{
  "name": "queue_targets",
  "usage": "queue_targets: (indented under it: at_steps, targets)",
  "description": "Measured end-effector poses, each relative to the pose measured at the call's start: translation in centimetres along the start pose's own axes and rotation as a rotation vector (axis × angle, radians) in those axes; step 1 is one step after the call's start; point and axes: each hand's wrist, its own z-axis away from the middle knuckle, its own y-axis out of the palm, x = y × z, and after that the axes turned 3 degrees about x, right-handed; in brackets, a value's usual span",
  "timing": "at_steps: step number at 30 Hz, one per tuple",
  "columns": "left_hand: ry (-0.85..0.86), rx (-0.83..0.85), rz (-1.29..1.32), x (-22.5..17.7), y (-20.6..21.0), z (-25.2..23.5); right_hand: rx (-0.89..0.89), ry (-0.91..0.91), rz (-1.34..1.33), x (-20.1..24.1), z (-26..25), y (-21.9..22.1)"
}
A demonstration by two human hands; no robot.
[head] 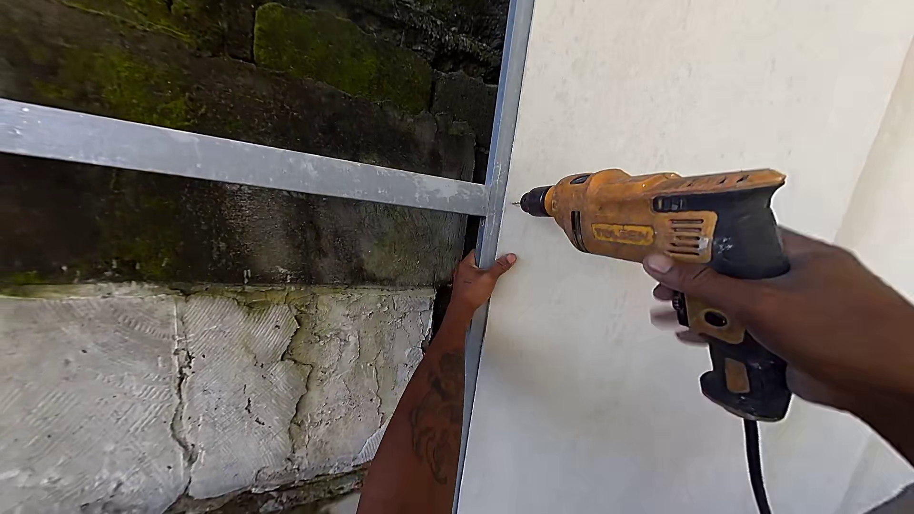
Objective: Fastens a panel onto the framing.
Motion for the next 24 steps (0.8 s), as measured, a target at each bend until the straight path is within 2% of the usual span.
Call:
queue_targets:
  at_steps: [3, 7, 11, 15, 19, 24]
  targets:
    - [-0.155, -0.016, 0.013, -0.3, 0.2, 1.1, -0.009, 0.005, -0.001, 1.6, -1.1, -1.0]
    - [-0.2, -0.13, -0.205, 0.8, 0.7, 4.3, 0.052, 0.08, -0.071, 1.7, -2.7, -2.1]
    - [-0.195, -0.229, -0.336, -0.2, 1.2, 3.8, 0.065, -0.086, 0.056, 2.0, -3.7, -0.9]
    - [-0.196, -0.235, -0.349, 0.3, 1.3, 4.0, 0.127, 0.078, 0.058, 4.1, -5.5, -2.3]
    - [-0.197, -0.228, -0.343, 0.4, 1.4, 3.8, 0.231, 0.111, 0.009, 4.9, -5.2, -2.2]
    - [-0.207, -0.232, -0.327, 0.1, 1.3, 3.7, 0.093, 0.079, 0.03, 4.9, -5.4, -1.2]
